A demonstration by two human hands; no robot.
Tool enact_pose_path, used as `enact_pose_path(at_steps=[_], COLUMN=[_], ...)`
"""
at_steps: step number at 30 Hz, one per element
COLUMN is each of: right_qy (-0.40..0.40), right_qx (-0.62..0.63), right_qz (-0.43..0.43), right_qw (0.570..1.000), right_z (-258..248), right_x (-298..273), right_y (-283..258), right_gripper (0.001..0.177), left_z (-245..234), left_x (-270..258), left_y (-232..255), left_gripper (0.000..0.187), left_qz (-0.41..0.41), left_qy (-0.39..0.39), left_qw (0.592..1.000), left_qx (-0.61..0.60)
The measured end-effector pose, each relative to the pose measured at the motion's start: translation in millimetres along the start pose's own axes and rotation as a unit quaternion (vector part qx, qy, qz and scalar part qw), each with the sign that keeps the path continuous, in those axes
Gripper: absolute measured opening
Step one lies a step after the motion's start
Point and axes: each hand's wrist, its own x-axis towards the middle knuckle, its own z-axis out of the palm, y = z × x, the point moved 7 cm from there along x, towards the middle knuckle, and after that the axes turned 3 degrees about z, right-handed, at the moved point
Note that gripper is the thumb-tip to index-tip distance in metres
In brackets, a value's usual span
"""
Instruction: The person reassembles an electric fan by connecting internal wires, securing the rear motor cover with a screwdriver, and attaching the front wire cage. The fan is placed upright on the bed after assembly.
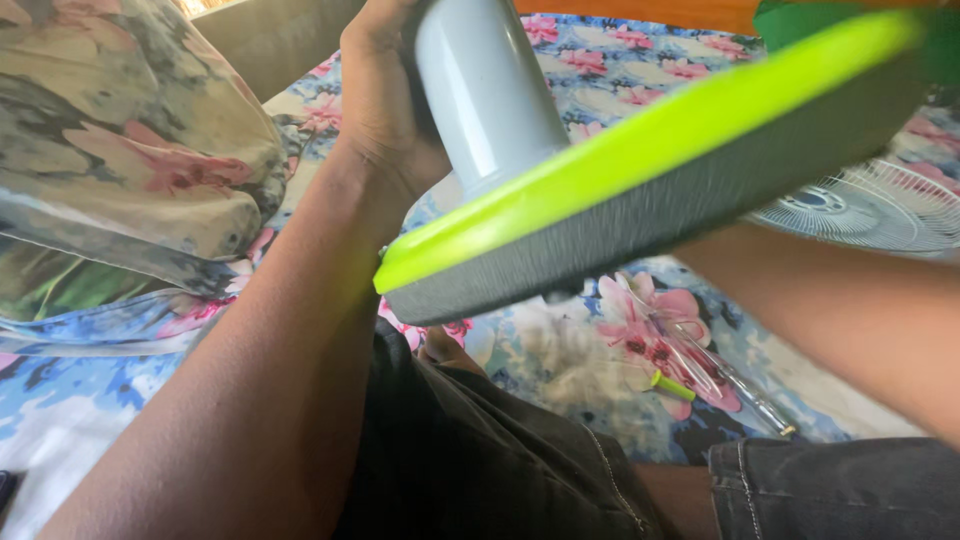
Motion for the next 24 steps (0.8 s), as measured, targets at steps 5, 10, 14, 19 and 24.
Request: enact_pose_path(at_steps=[5, 10, 14, 19, 24], right_qy=[-0.053, -0.049, -0.115, -0.023, 0.027], right_qx=[0.071, 0.026, 0.132, 0.181, 0.233], right_qz=[0.04, 0.084, 0.043, 0.057, 0.072], right_qw=[0.995, 0.995, 0.984, 0.981, 0.969], right_z=[-6.6, -2.1, 7.0, -22.3, -40.6], right_x=[-84.7, -170.1, -183.6, -187.1, -189.0], right_y=[-72.3, -33.4, -14.8, 28.2, 65.6], right_gripper=[0.06, 0.077, 0.071, 0.054, 0.045], left_z=[-24.2, -33.7, -24.4, -17.4, -10.2], left_x=[13.2, 19.4, 19.0, 15.0, 9.4], left_y=[-2.8, -31.9, -58.1, -79.5, -103.9], left_gripper=[0.054, 0.066, 0.071, 0.074, 0.079], left_qz=[0.06, 0.034, -0.043, -0.132, -0.213], left_qy=[0.018, 0.037, 0.014, -0.018, -0.038], left_qw=[0.99, 0.98, 0.975, 0.935, 0.918], left_qx=[0.127, 0.191, 0.22, 0.33, 0.331])
